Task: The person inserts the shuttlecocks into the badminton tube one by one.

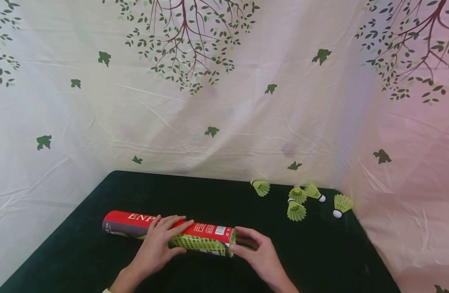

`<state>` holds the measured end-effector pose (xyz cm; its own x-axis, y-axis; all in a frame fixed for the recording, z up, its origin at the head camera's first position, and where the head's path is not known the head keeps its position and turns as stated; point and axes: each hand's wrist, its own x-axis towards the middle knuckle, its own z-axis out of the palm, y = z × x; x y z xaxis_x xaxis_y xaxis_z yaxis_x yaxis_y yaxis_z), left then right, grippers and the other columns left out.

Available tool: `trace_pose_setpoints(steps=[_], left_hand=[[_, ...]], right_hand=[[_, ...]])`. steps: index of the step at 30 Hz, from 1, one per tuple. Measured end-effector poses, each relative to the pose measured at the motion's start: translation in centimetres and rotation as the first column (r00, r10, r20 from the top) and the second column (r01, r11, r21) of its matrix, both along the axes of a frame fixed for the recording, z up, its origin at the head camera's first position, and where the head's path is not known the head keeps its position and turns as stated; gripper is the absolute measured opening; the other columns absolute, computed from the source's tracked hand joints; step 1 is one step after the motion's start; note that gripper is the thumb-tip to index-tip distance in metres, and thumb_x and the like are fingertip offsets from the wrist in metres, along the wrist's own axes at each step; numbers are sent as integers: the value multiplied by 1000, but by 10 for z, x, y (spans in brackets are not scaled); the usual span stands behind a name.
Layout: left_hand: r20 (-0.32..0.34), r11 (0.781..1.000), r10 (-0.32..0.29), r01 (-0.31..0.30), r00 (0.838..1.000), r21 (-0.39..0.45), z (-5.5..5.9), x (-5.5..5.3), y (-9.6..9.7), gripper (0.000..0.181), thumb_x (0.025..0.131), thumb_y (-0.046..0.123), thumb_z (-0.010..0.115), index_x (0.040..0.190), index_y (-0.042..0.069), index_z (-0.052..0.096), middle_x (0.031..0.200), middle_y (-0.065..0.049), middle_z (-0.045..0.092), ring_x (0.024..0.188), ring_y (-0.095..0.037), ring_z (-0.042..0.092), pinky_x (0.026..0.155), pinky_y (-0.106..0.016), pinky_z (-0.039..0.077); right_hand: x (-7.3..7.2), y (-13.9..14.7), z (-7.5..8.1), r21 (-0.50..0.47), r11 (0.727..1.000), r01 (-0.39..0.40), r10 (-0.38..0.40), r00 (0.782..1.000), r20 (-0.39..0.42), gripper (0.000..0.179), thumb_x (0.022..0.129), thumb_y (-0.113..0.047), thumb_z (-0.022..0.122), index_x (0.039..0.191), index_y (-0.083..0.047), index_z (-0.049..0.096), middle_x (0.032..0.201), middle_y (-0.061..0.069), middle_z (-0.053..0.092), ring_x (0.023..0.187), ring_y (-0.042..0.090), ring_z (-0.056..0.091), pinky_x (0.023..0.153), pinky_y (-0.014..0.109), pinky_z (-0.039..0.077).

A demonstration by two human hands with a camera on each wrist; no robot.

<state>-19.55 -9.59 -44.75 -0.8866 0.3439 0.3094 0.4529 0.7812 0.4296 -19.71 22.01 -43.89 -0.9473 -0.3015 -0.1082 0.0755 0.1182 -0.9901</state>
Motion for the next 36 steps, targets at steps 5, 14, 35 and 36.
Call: trace_pose_setpoints(steps=[5,14,35,36], left_hand=[[-3,1000,0,0,1000,-2,0,0,2,86,73,26,90,147,43,49,144,-3,52,130,-29,45,111,-71,20],[8,1000,-9,9,1000,27,1,-2,1,87,73,23,90,147,43,49,143,-4,52,130,-29,45,111,-71,17],[27,999,-28,27,999,20,-1,-5,-1,87,74,26,89,147,45,48,145,-2,51,133,-29,43,112,-72,14],[28,999,-27,27,999,19,-1,-5,-1,86,74,26,89,147,45,48,145,-2,51,133,-29,43,112,-72,14]], right_hand=[[-1,0,-1,-15,1000,-2,2,1000,3,61,91,-25,75,143,-4,51,138,16,56,123,33,57,96,45,53],[-3,0,-2,19,1000,-20,21,999,-30,65,89,-29,76,144,-4,51,137,17,57,123,33,58,95,43,54],[-18,24,-7,133,984,115,-106,992,-75,51,91,-27,76,134,-5,59,133,17,59,115,28,63,93,44,54],[-21,29,-8,151,978,144,-134,988,-76,51,91,-28,76,133,-5,60,132,16,60,114,27,63,93,44,54]])
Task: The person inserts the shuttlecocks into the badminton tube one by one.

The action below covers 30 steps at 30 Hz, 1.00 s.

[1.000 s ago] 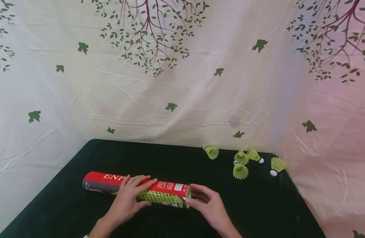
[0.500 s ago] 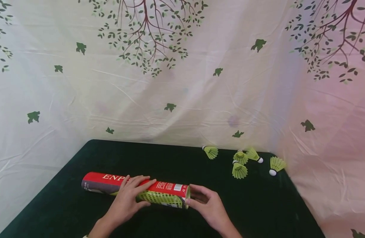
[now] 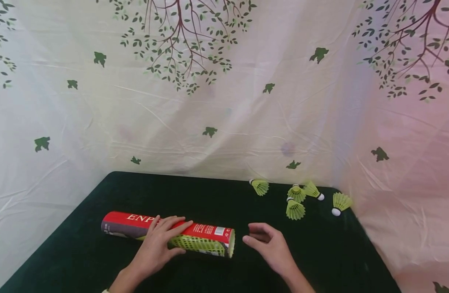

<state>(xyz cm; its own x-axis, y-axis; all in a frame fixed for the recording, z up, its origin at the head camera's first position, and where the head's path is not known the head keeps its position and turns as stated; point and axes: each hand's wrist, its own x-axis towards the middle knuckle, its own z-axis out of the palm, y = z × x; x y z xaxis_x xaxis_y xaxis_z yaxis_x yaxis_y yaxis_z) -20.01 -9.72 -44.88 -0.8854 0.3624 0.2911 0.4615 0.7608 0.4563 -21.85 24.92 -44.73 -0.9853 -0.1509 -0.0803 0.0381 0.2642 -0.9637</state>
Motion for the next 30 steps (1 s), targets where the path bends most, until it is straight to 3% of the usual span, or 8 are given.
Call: trace_pose_setpoints(steps=[6,11,17,20,30], left_hand=[[8,1000,-4,4,1000,1,0,0,0,86,74,26,89,147,44,48,146,-5,51,134,-29,42,112,-72,14],[12,1000,-3,3,1000,1,0,0,1,86,74,25,89,147,45,48,145,-4,51,134,-29,42,112,-72,14],[11,1000,-2,2,1000,-2,-1,0,0,85,74,26,89,147,43,49,146,-5,51,134,-29,42,112,-72,14],[8,1000,-3,3,1000,-3,-1,1,0,85,74,26,89,147,44,48,146,-5,51,134,-29,43,112,-72,14],[2,1000,3,-3,1000,-11,0,2,-1,85,74,27,89,147,44,48,145,-3,51,134,-28,43,112,-72,15]], right_hand=[[-21,39,-6,116,983,143,-144,990,-1,59,93,-41,72,136,-5,57,132,15,58,114,25,61,92,39,54],[-38,72,-11,204,946,252,-251,968,-31,71,92,-52,68,139,-2,52,137,20,54,117,30,57,86,32,54],[-51,94,-17,259,884,390,-386,920,-68,75,94,-50,66,143,2,42,143,29,43,129,42,43,101,56,45],[-55,98,-19,266,863,428,-427,902,-65,80,93,-49,68,146,3,37,145,32,38,132,46,39,104,61,40],[-60,99,-22,261,900,348,-351,936,-36,92,95,-51,64,155,3,21,151,35,28,137,49,33,109,61,35]])
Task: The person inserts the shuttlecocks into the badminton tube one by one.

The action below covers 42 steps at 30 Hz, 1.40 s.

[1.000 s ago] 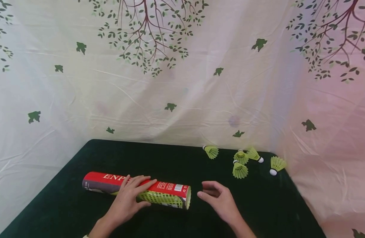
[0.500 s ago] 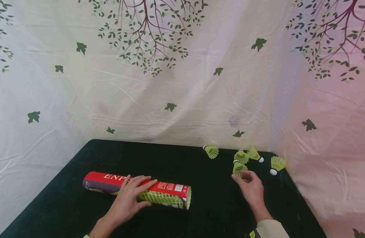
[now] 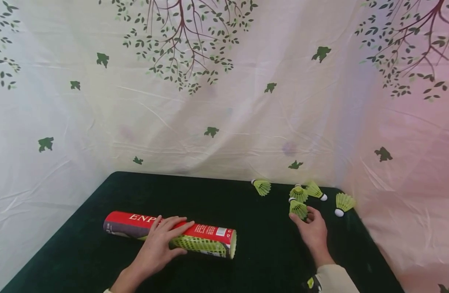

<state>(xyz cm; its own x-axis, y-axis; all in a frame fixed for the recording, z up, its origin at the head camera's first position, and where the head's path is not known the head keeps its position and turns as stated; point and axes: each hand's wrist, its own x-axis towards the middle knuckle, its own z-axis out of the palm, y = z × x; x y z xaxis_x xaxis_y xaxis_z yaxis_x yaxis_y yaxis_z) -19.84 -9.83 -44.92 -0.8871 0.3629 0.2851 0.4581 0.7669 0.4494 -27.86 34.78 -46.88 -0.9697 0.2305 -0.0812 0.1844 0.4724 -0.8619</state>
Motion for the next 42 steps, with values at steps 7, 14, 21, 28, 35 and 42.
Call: trace_pose_setpoints(steps=[7,14,21,28,35,42], left_hand=[[2,1000,3,-3,1000,-7,0,2,1,85,75,27,89,147,45,48,145,-3,51,134,-28,42,112,-72,15],[16,1000,3,-3,1000,4,1,4,2,84,75,27,88,147,44,48,146,-3,51,135,-29,41,112,-72,14],[21,1000,0,0,1000,-3,1,3,2,84,75,27,87,147,44,48,147,-4,50,137,-30,40,112,-72,12],[32,1000,4,-4,999,-9,0,2,3,82,76,27,87,147,42,49,147,-4,50,136,-31,40,112,-73,13],[32,1000,-1,1,999,-6,0,3,5,82,76,28,87,147,41,49,147,-4,50,135,-30,40,112,-73,13],[33,1000,5,-6,999,4,2,5,3,83,76,26,88,147,43,49,147,-4,50,136,-30,40,112,-72,13]], right_hand=[[-8,1,0,25,1000,12,-11,1000,-13,99,94,-49,66,157,4,12,153,37,22,138,51,29,110,64,31],[-16,1,-5,79,997,6,-4,1000,-20,96,94,-47,67,155,7,15,151,39,25,135,51,32,109,64,32],[-25,-5,-7,129,991,24,-21,1000,-23,96,93,-47,68,153,10,19,150,38,28,135,52,31,110,65,29],[-33,-9,-10,141,982,123,-118,992,-44,93,90,-47,71,149,11,27,145,37,32,132,52,31,109,66,28],[-34,-8,-11,137,974,181,-172,982,-75,80,92,-38,71,144,11,34,139,35,37,127,50,35,107,64,30],[-33,-9,-12,89,977,194,-188,979,-73,80,92,-37,72,144,9,33,140,34,36,126,48,36,105,62,34]])
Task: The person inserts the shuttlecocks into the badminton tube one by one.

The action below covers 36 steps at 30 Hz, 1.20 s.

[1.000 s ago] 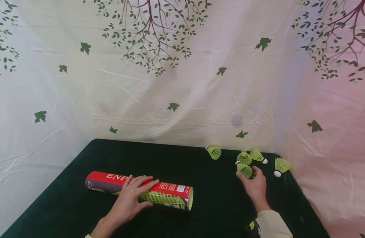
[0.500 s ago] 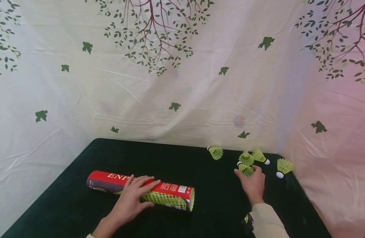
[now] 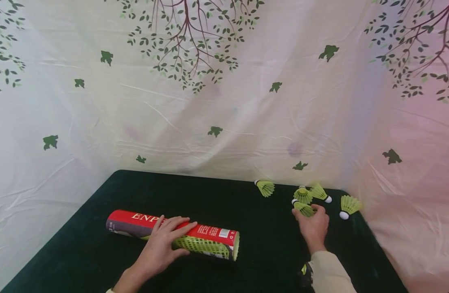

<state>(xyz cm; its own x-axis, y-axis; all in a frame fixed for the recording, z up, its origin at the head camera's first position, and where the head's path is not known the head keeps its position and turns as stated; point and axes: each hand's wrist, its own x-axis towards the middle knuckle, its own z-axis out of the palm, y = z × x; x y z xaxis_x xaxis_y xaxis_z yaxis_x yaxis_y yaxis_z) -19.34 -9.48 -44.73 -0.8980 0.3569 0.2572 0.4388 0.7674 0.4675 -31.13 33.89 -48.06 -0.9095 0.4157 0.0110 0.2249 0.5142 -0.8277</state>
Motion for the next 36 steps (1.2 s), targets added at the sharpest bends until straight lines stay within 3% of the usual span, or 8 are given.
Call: trace_pose_setpoints(steps=[10,24,32,36], left_hand=[[-10,1000,7,-7,1000,-2,-1,3,2,83,75,26,88,146,43,49,147,-4,50,136,-30,40,112,-72,13],[-7,1000,10,-10,1000,3,-2,7,4,83,75,25,88,146,44,48,146,-3,50,136,-29,40,112,-73,13],[-5,1000,10,-10,1000,-2,-3,8,5,83,76,26,87,147,43,49,146,-5,51,135,-30,41,111,-73,14],[-9,1000,16,-16,1000,-5,-3,9,5,84,75,27,88,147,44,48,147,-4,50,136,-29,40,112,-73,13]], right_hand=[[7,5,0,-38,999,17,-18,999,-33,70,95,-33,69,142,8,37,139,33,40,126,48,40,102,61,39],[32,19,5,-59,992,-115,115,993,7,75,94,-46,67,143,3,40,139,30,44,125,45,47,97,57,46],[58,13,16,-128,970,-205,214,975,58,83,91,-54,68,146,1,39,142,25,43,128,39,44,85,32,52],[74,6,24,-201,946,-255,272,960,64,82,90,-52,71,146,-2,39,141,22,46,121,30,51,81,23,52]])
